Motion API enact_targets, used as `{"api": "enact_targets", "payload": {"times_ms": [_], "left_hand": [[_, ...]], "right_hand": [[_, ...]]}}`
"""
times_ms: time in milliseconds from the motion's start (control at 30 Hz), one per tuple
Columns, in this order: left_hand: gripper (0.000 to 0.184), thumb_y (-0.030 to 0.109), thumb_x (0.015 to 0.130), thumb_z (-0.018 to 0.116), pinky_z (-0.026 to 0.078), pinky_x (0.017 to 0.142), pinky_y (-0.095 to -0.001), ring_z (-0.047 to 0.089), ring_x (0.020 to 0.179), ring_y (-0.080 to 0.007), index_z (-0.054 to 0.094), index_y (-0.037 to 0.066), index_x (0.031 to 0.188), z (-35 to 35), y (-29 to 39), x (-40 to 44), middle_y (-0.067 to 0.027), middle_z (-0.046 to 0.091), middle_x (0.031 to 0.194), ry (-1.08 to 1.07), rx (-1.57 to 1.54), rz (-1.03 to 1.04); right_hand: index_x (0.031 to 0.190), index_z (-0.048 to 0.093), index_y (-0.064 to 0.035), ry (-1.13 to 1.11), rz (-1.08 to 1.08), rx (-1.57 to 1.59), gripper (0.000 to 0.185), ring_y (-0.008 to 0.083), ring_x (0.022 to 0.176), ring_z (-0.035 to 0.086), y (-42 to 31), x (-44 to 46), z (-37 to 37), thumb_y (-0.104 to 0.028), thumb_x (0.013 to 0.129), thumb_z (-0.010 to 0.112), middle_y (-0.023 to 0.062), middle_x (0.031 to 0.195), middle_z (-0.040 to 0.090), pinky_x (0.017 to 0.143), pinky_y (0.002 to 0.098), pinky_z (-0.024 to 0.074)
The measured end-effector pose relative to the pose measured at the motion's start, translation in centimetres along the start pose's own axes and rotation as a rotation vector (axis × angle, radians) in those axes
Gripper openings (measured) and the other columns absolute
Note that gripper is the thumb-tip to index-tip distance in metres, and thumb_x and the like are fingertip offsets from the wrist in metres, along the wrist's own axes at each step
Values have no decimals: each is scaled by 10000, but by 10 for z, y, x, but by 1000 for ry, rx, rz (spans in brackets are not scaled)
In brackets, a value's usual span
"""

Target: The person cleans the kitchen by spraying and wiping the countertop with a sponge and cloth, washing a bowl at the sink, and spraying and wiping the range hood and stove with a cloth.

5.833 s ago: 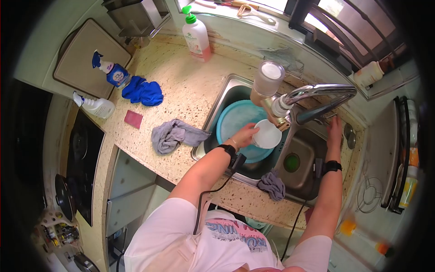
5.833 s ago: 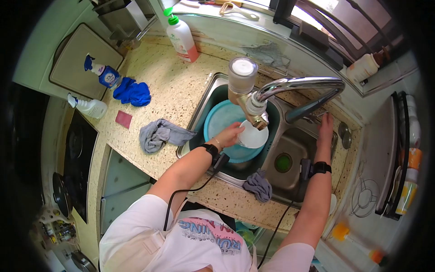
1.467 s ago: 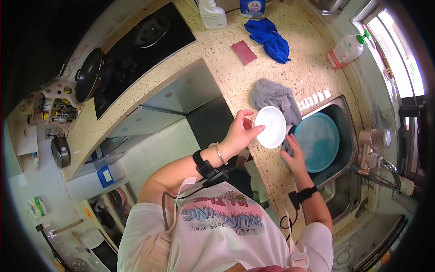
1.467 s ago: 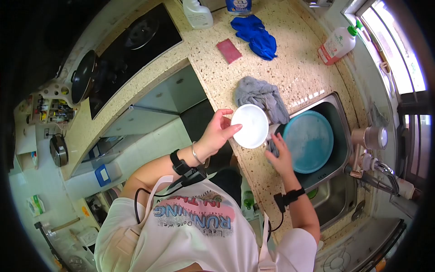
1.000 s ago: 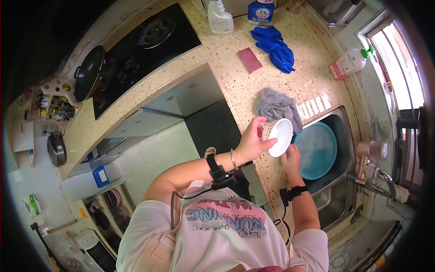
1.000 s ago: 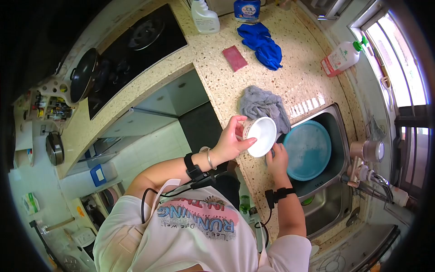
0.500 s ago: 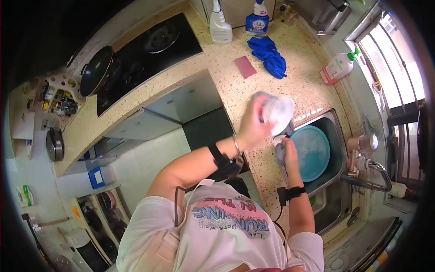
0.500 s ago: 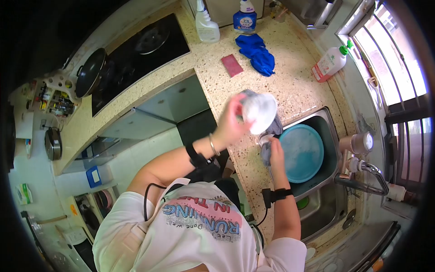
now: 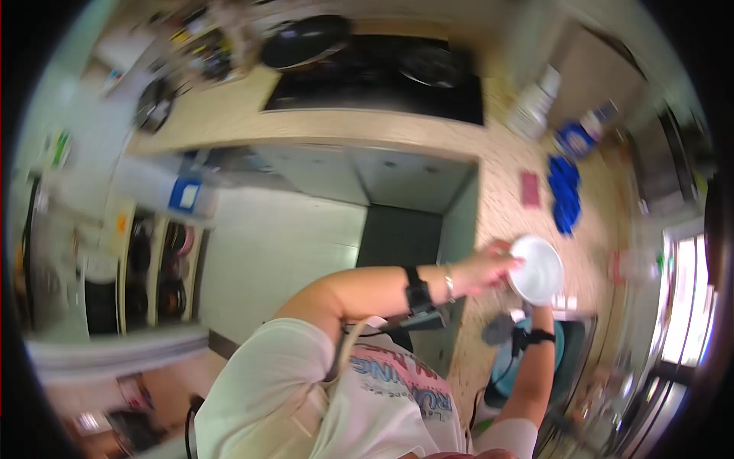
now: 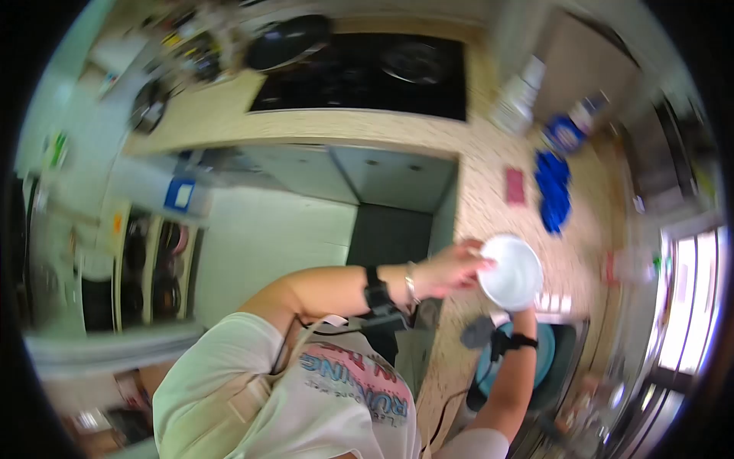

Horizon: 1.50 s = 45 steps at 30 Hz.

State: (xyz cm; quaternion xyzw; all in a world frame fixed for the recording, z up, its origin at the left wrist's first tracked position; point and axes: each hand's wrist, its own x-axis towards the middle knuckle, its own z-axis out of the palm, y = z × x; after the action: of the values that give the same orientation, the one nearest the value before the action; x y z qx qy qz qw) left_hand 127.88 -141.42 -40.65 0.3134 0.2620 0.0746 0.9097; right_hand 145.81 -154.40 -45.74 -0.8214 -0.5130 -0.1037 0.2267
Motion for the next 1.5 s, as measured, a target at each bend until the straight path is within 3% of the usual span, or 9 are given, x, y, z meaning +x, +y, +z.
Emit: {"api": "enact_targets", "payload": {"times_ms": [200,367,567,733,900,1100,1200,1300,1500], "left_hand": [[498,206,873,667,437,693,-236,544,886,-75,356,133,1255,-51,79,-58,-31,585,1031,-30,-78,269],[561,73,863,621,446,820,-285,530,954,-112,291,79,1317,-71,139,-104,-55,551,1017,-323,-184,769],[760,262,592,764,434,766,-284,507,858,-132,460,44,1253,-241,179,-171,-43,530,969,211,429,1263],[507,71,843,627,473,824,-294,550,934,-145,350,45,1267,-393,230,-289,-72,534,1042,462,88,1098],[432,75,895,565,472,840,-298,548,975,-141,351,62,1270,-506,242,-425,-72,532,1124,855,-38,1125],[481,244,905,597,502,801,-322,581,973,-168,348,67,1277,-625,198,-552,-103,572,1079,1303,-455,906],[634,271,799,706,499,806,-337,593,964,-233,358,18,1266,-689,182,-595,-163,571,1067,1499,-450,587],[706,285,707,764,491,813,-391,591,945,-312,392,41,1255,-736,184,-618,-208,568,1042,1931,629,83],[729,294,702,776,496,729,-368,600,827,-272,402,56,1281,-822,294,-625,-170,585,952,1581,268,348]], "right_hand": [[1384,386,-81,22,64,-182,648,316,1282,394,0,27,29,-316,825,616,149,1418,396,1057,453,334],[1385,378,-71,60,140,330,610,296,1269,414,-132,34,100,-339,869,560,144,1405,410,1049,432,356],[1387,367,-60,-509,535,1453,572,272,1253,438,-402,44,209,-367,921,493,137,1389,426,1041,406,382],[1356,403,-30,-667,641,1885,547,272,1199,501,-586,121,225,-393,951,452,140,1335,482,1005,409,425],[1286,462,54,-423,-336,1122,418,236,1088,548,-660,245,248,-207,959,475,154,1247,556,950,341,408],[1399,398,-142,-622,-1182,-173,687,376,1199,424,-745,318,348,-295,780,655,159,1322,472,903,526,369],[1381,431,-142,-531,-1334,69,625,473,1277,299,-783,309,440,-270,800,623,198,1432,336,999,570,291],[1355,468,-139,-601,-1320,222,580,503,1302,237,-875,301,475,-264,808,610,216,1462,282,1044,575,240],[1355,468,-158,-590,-1514,380,586,477,1308,242,-1116,307,538,-275,802,623,191,1455,308,1071,569,193]]}}
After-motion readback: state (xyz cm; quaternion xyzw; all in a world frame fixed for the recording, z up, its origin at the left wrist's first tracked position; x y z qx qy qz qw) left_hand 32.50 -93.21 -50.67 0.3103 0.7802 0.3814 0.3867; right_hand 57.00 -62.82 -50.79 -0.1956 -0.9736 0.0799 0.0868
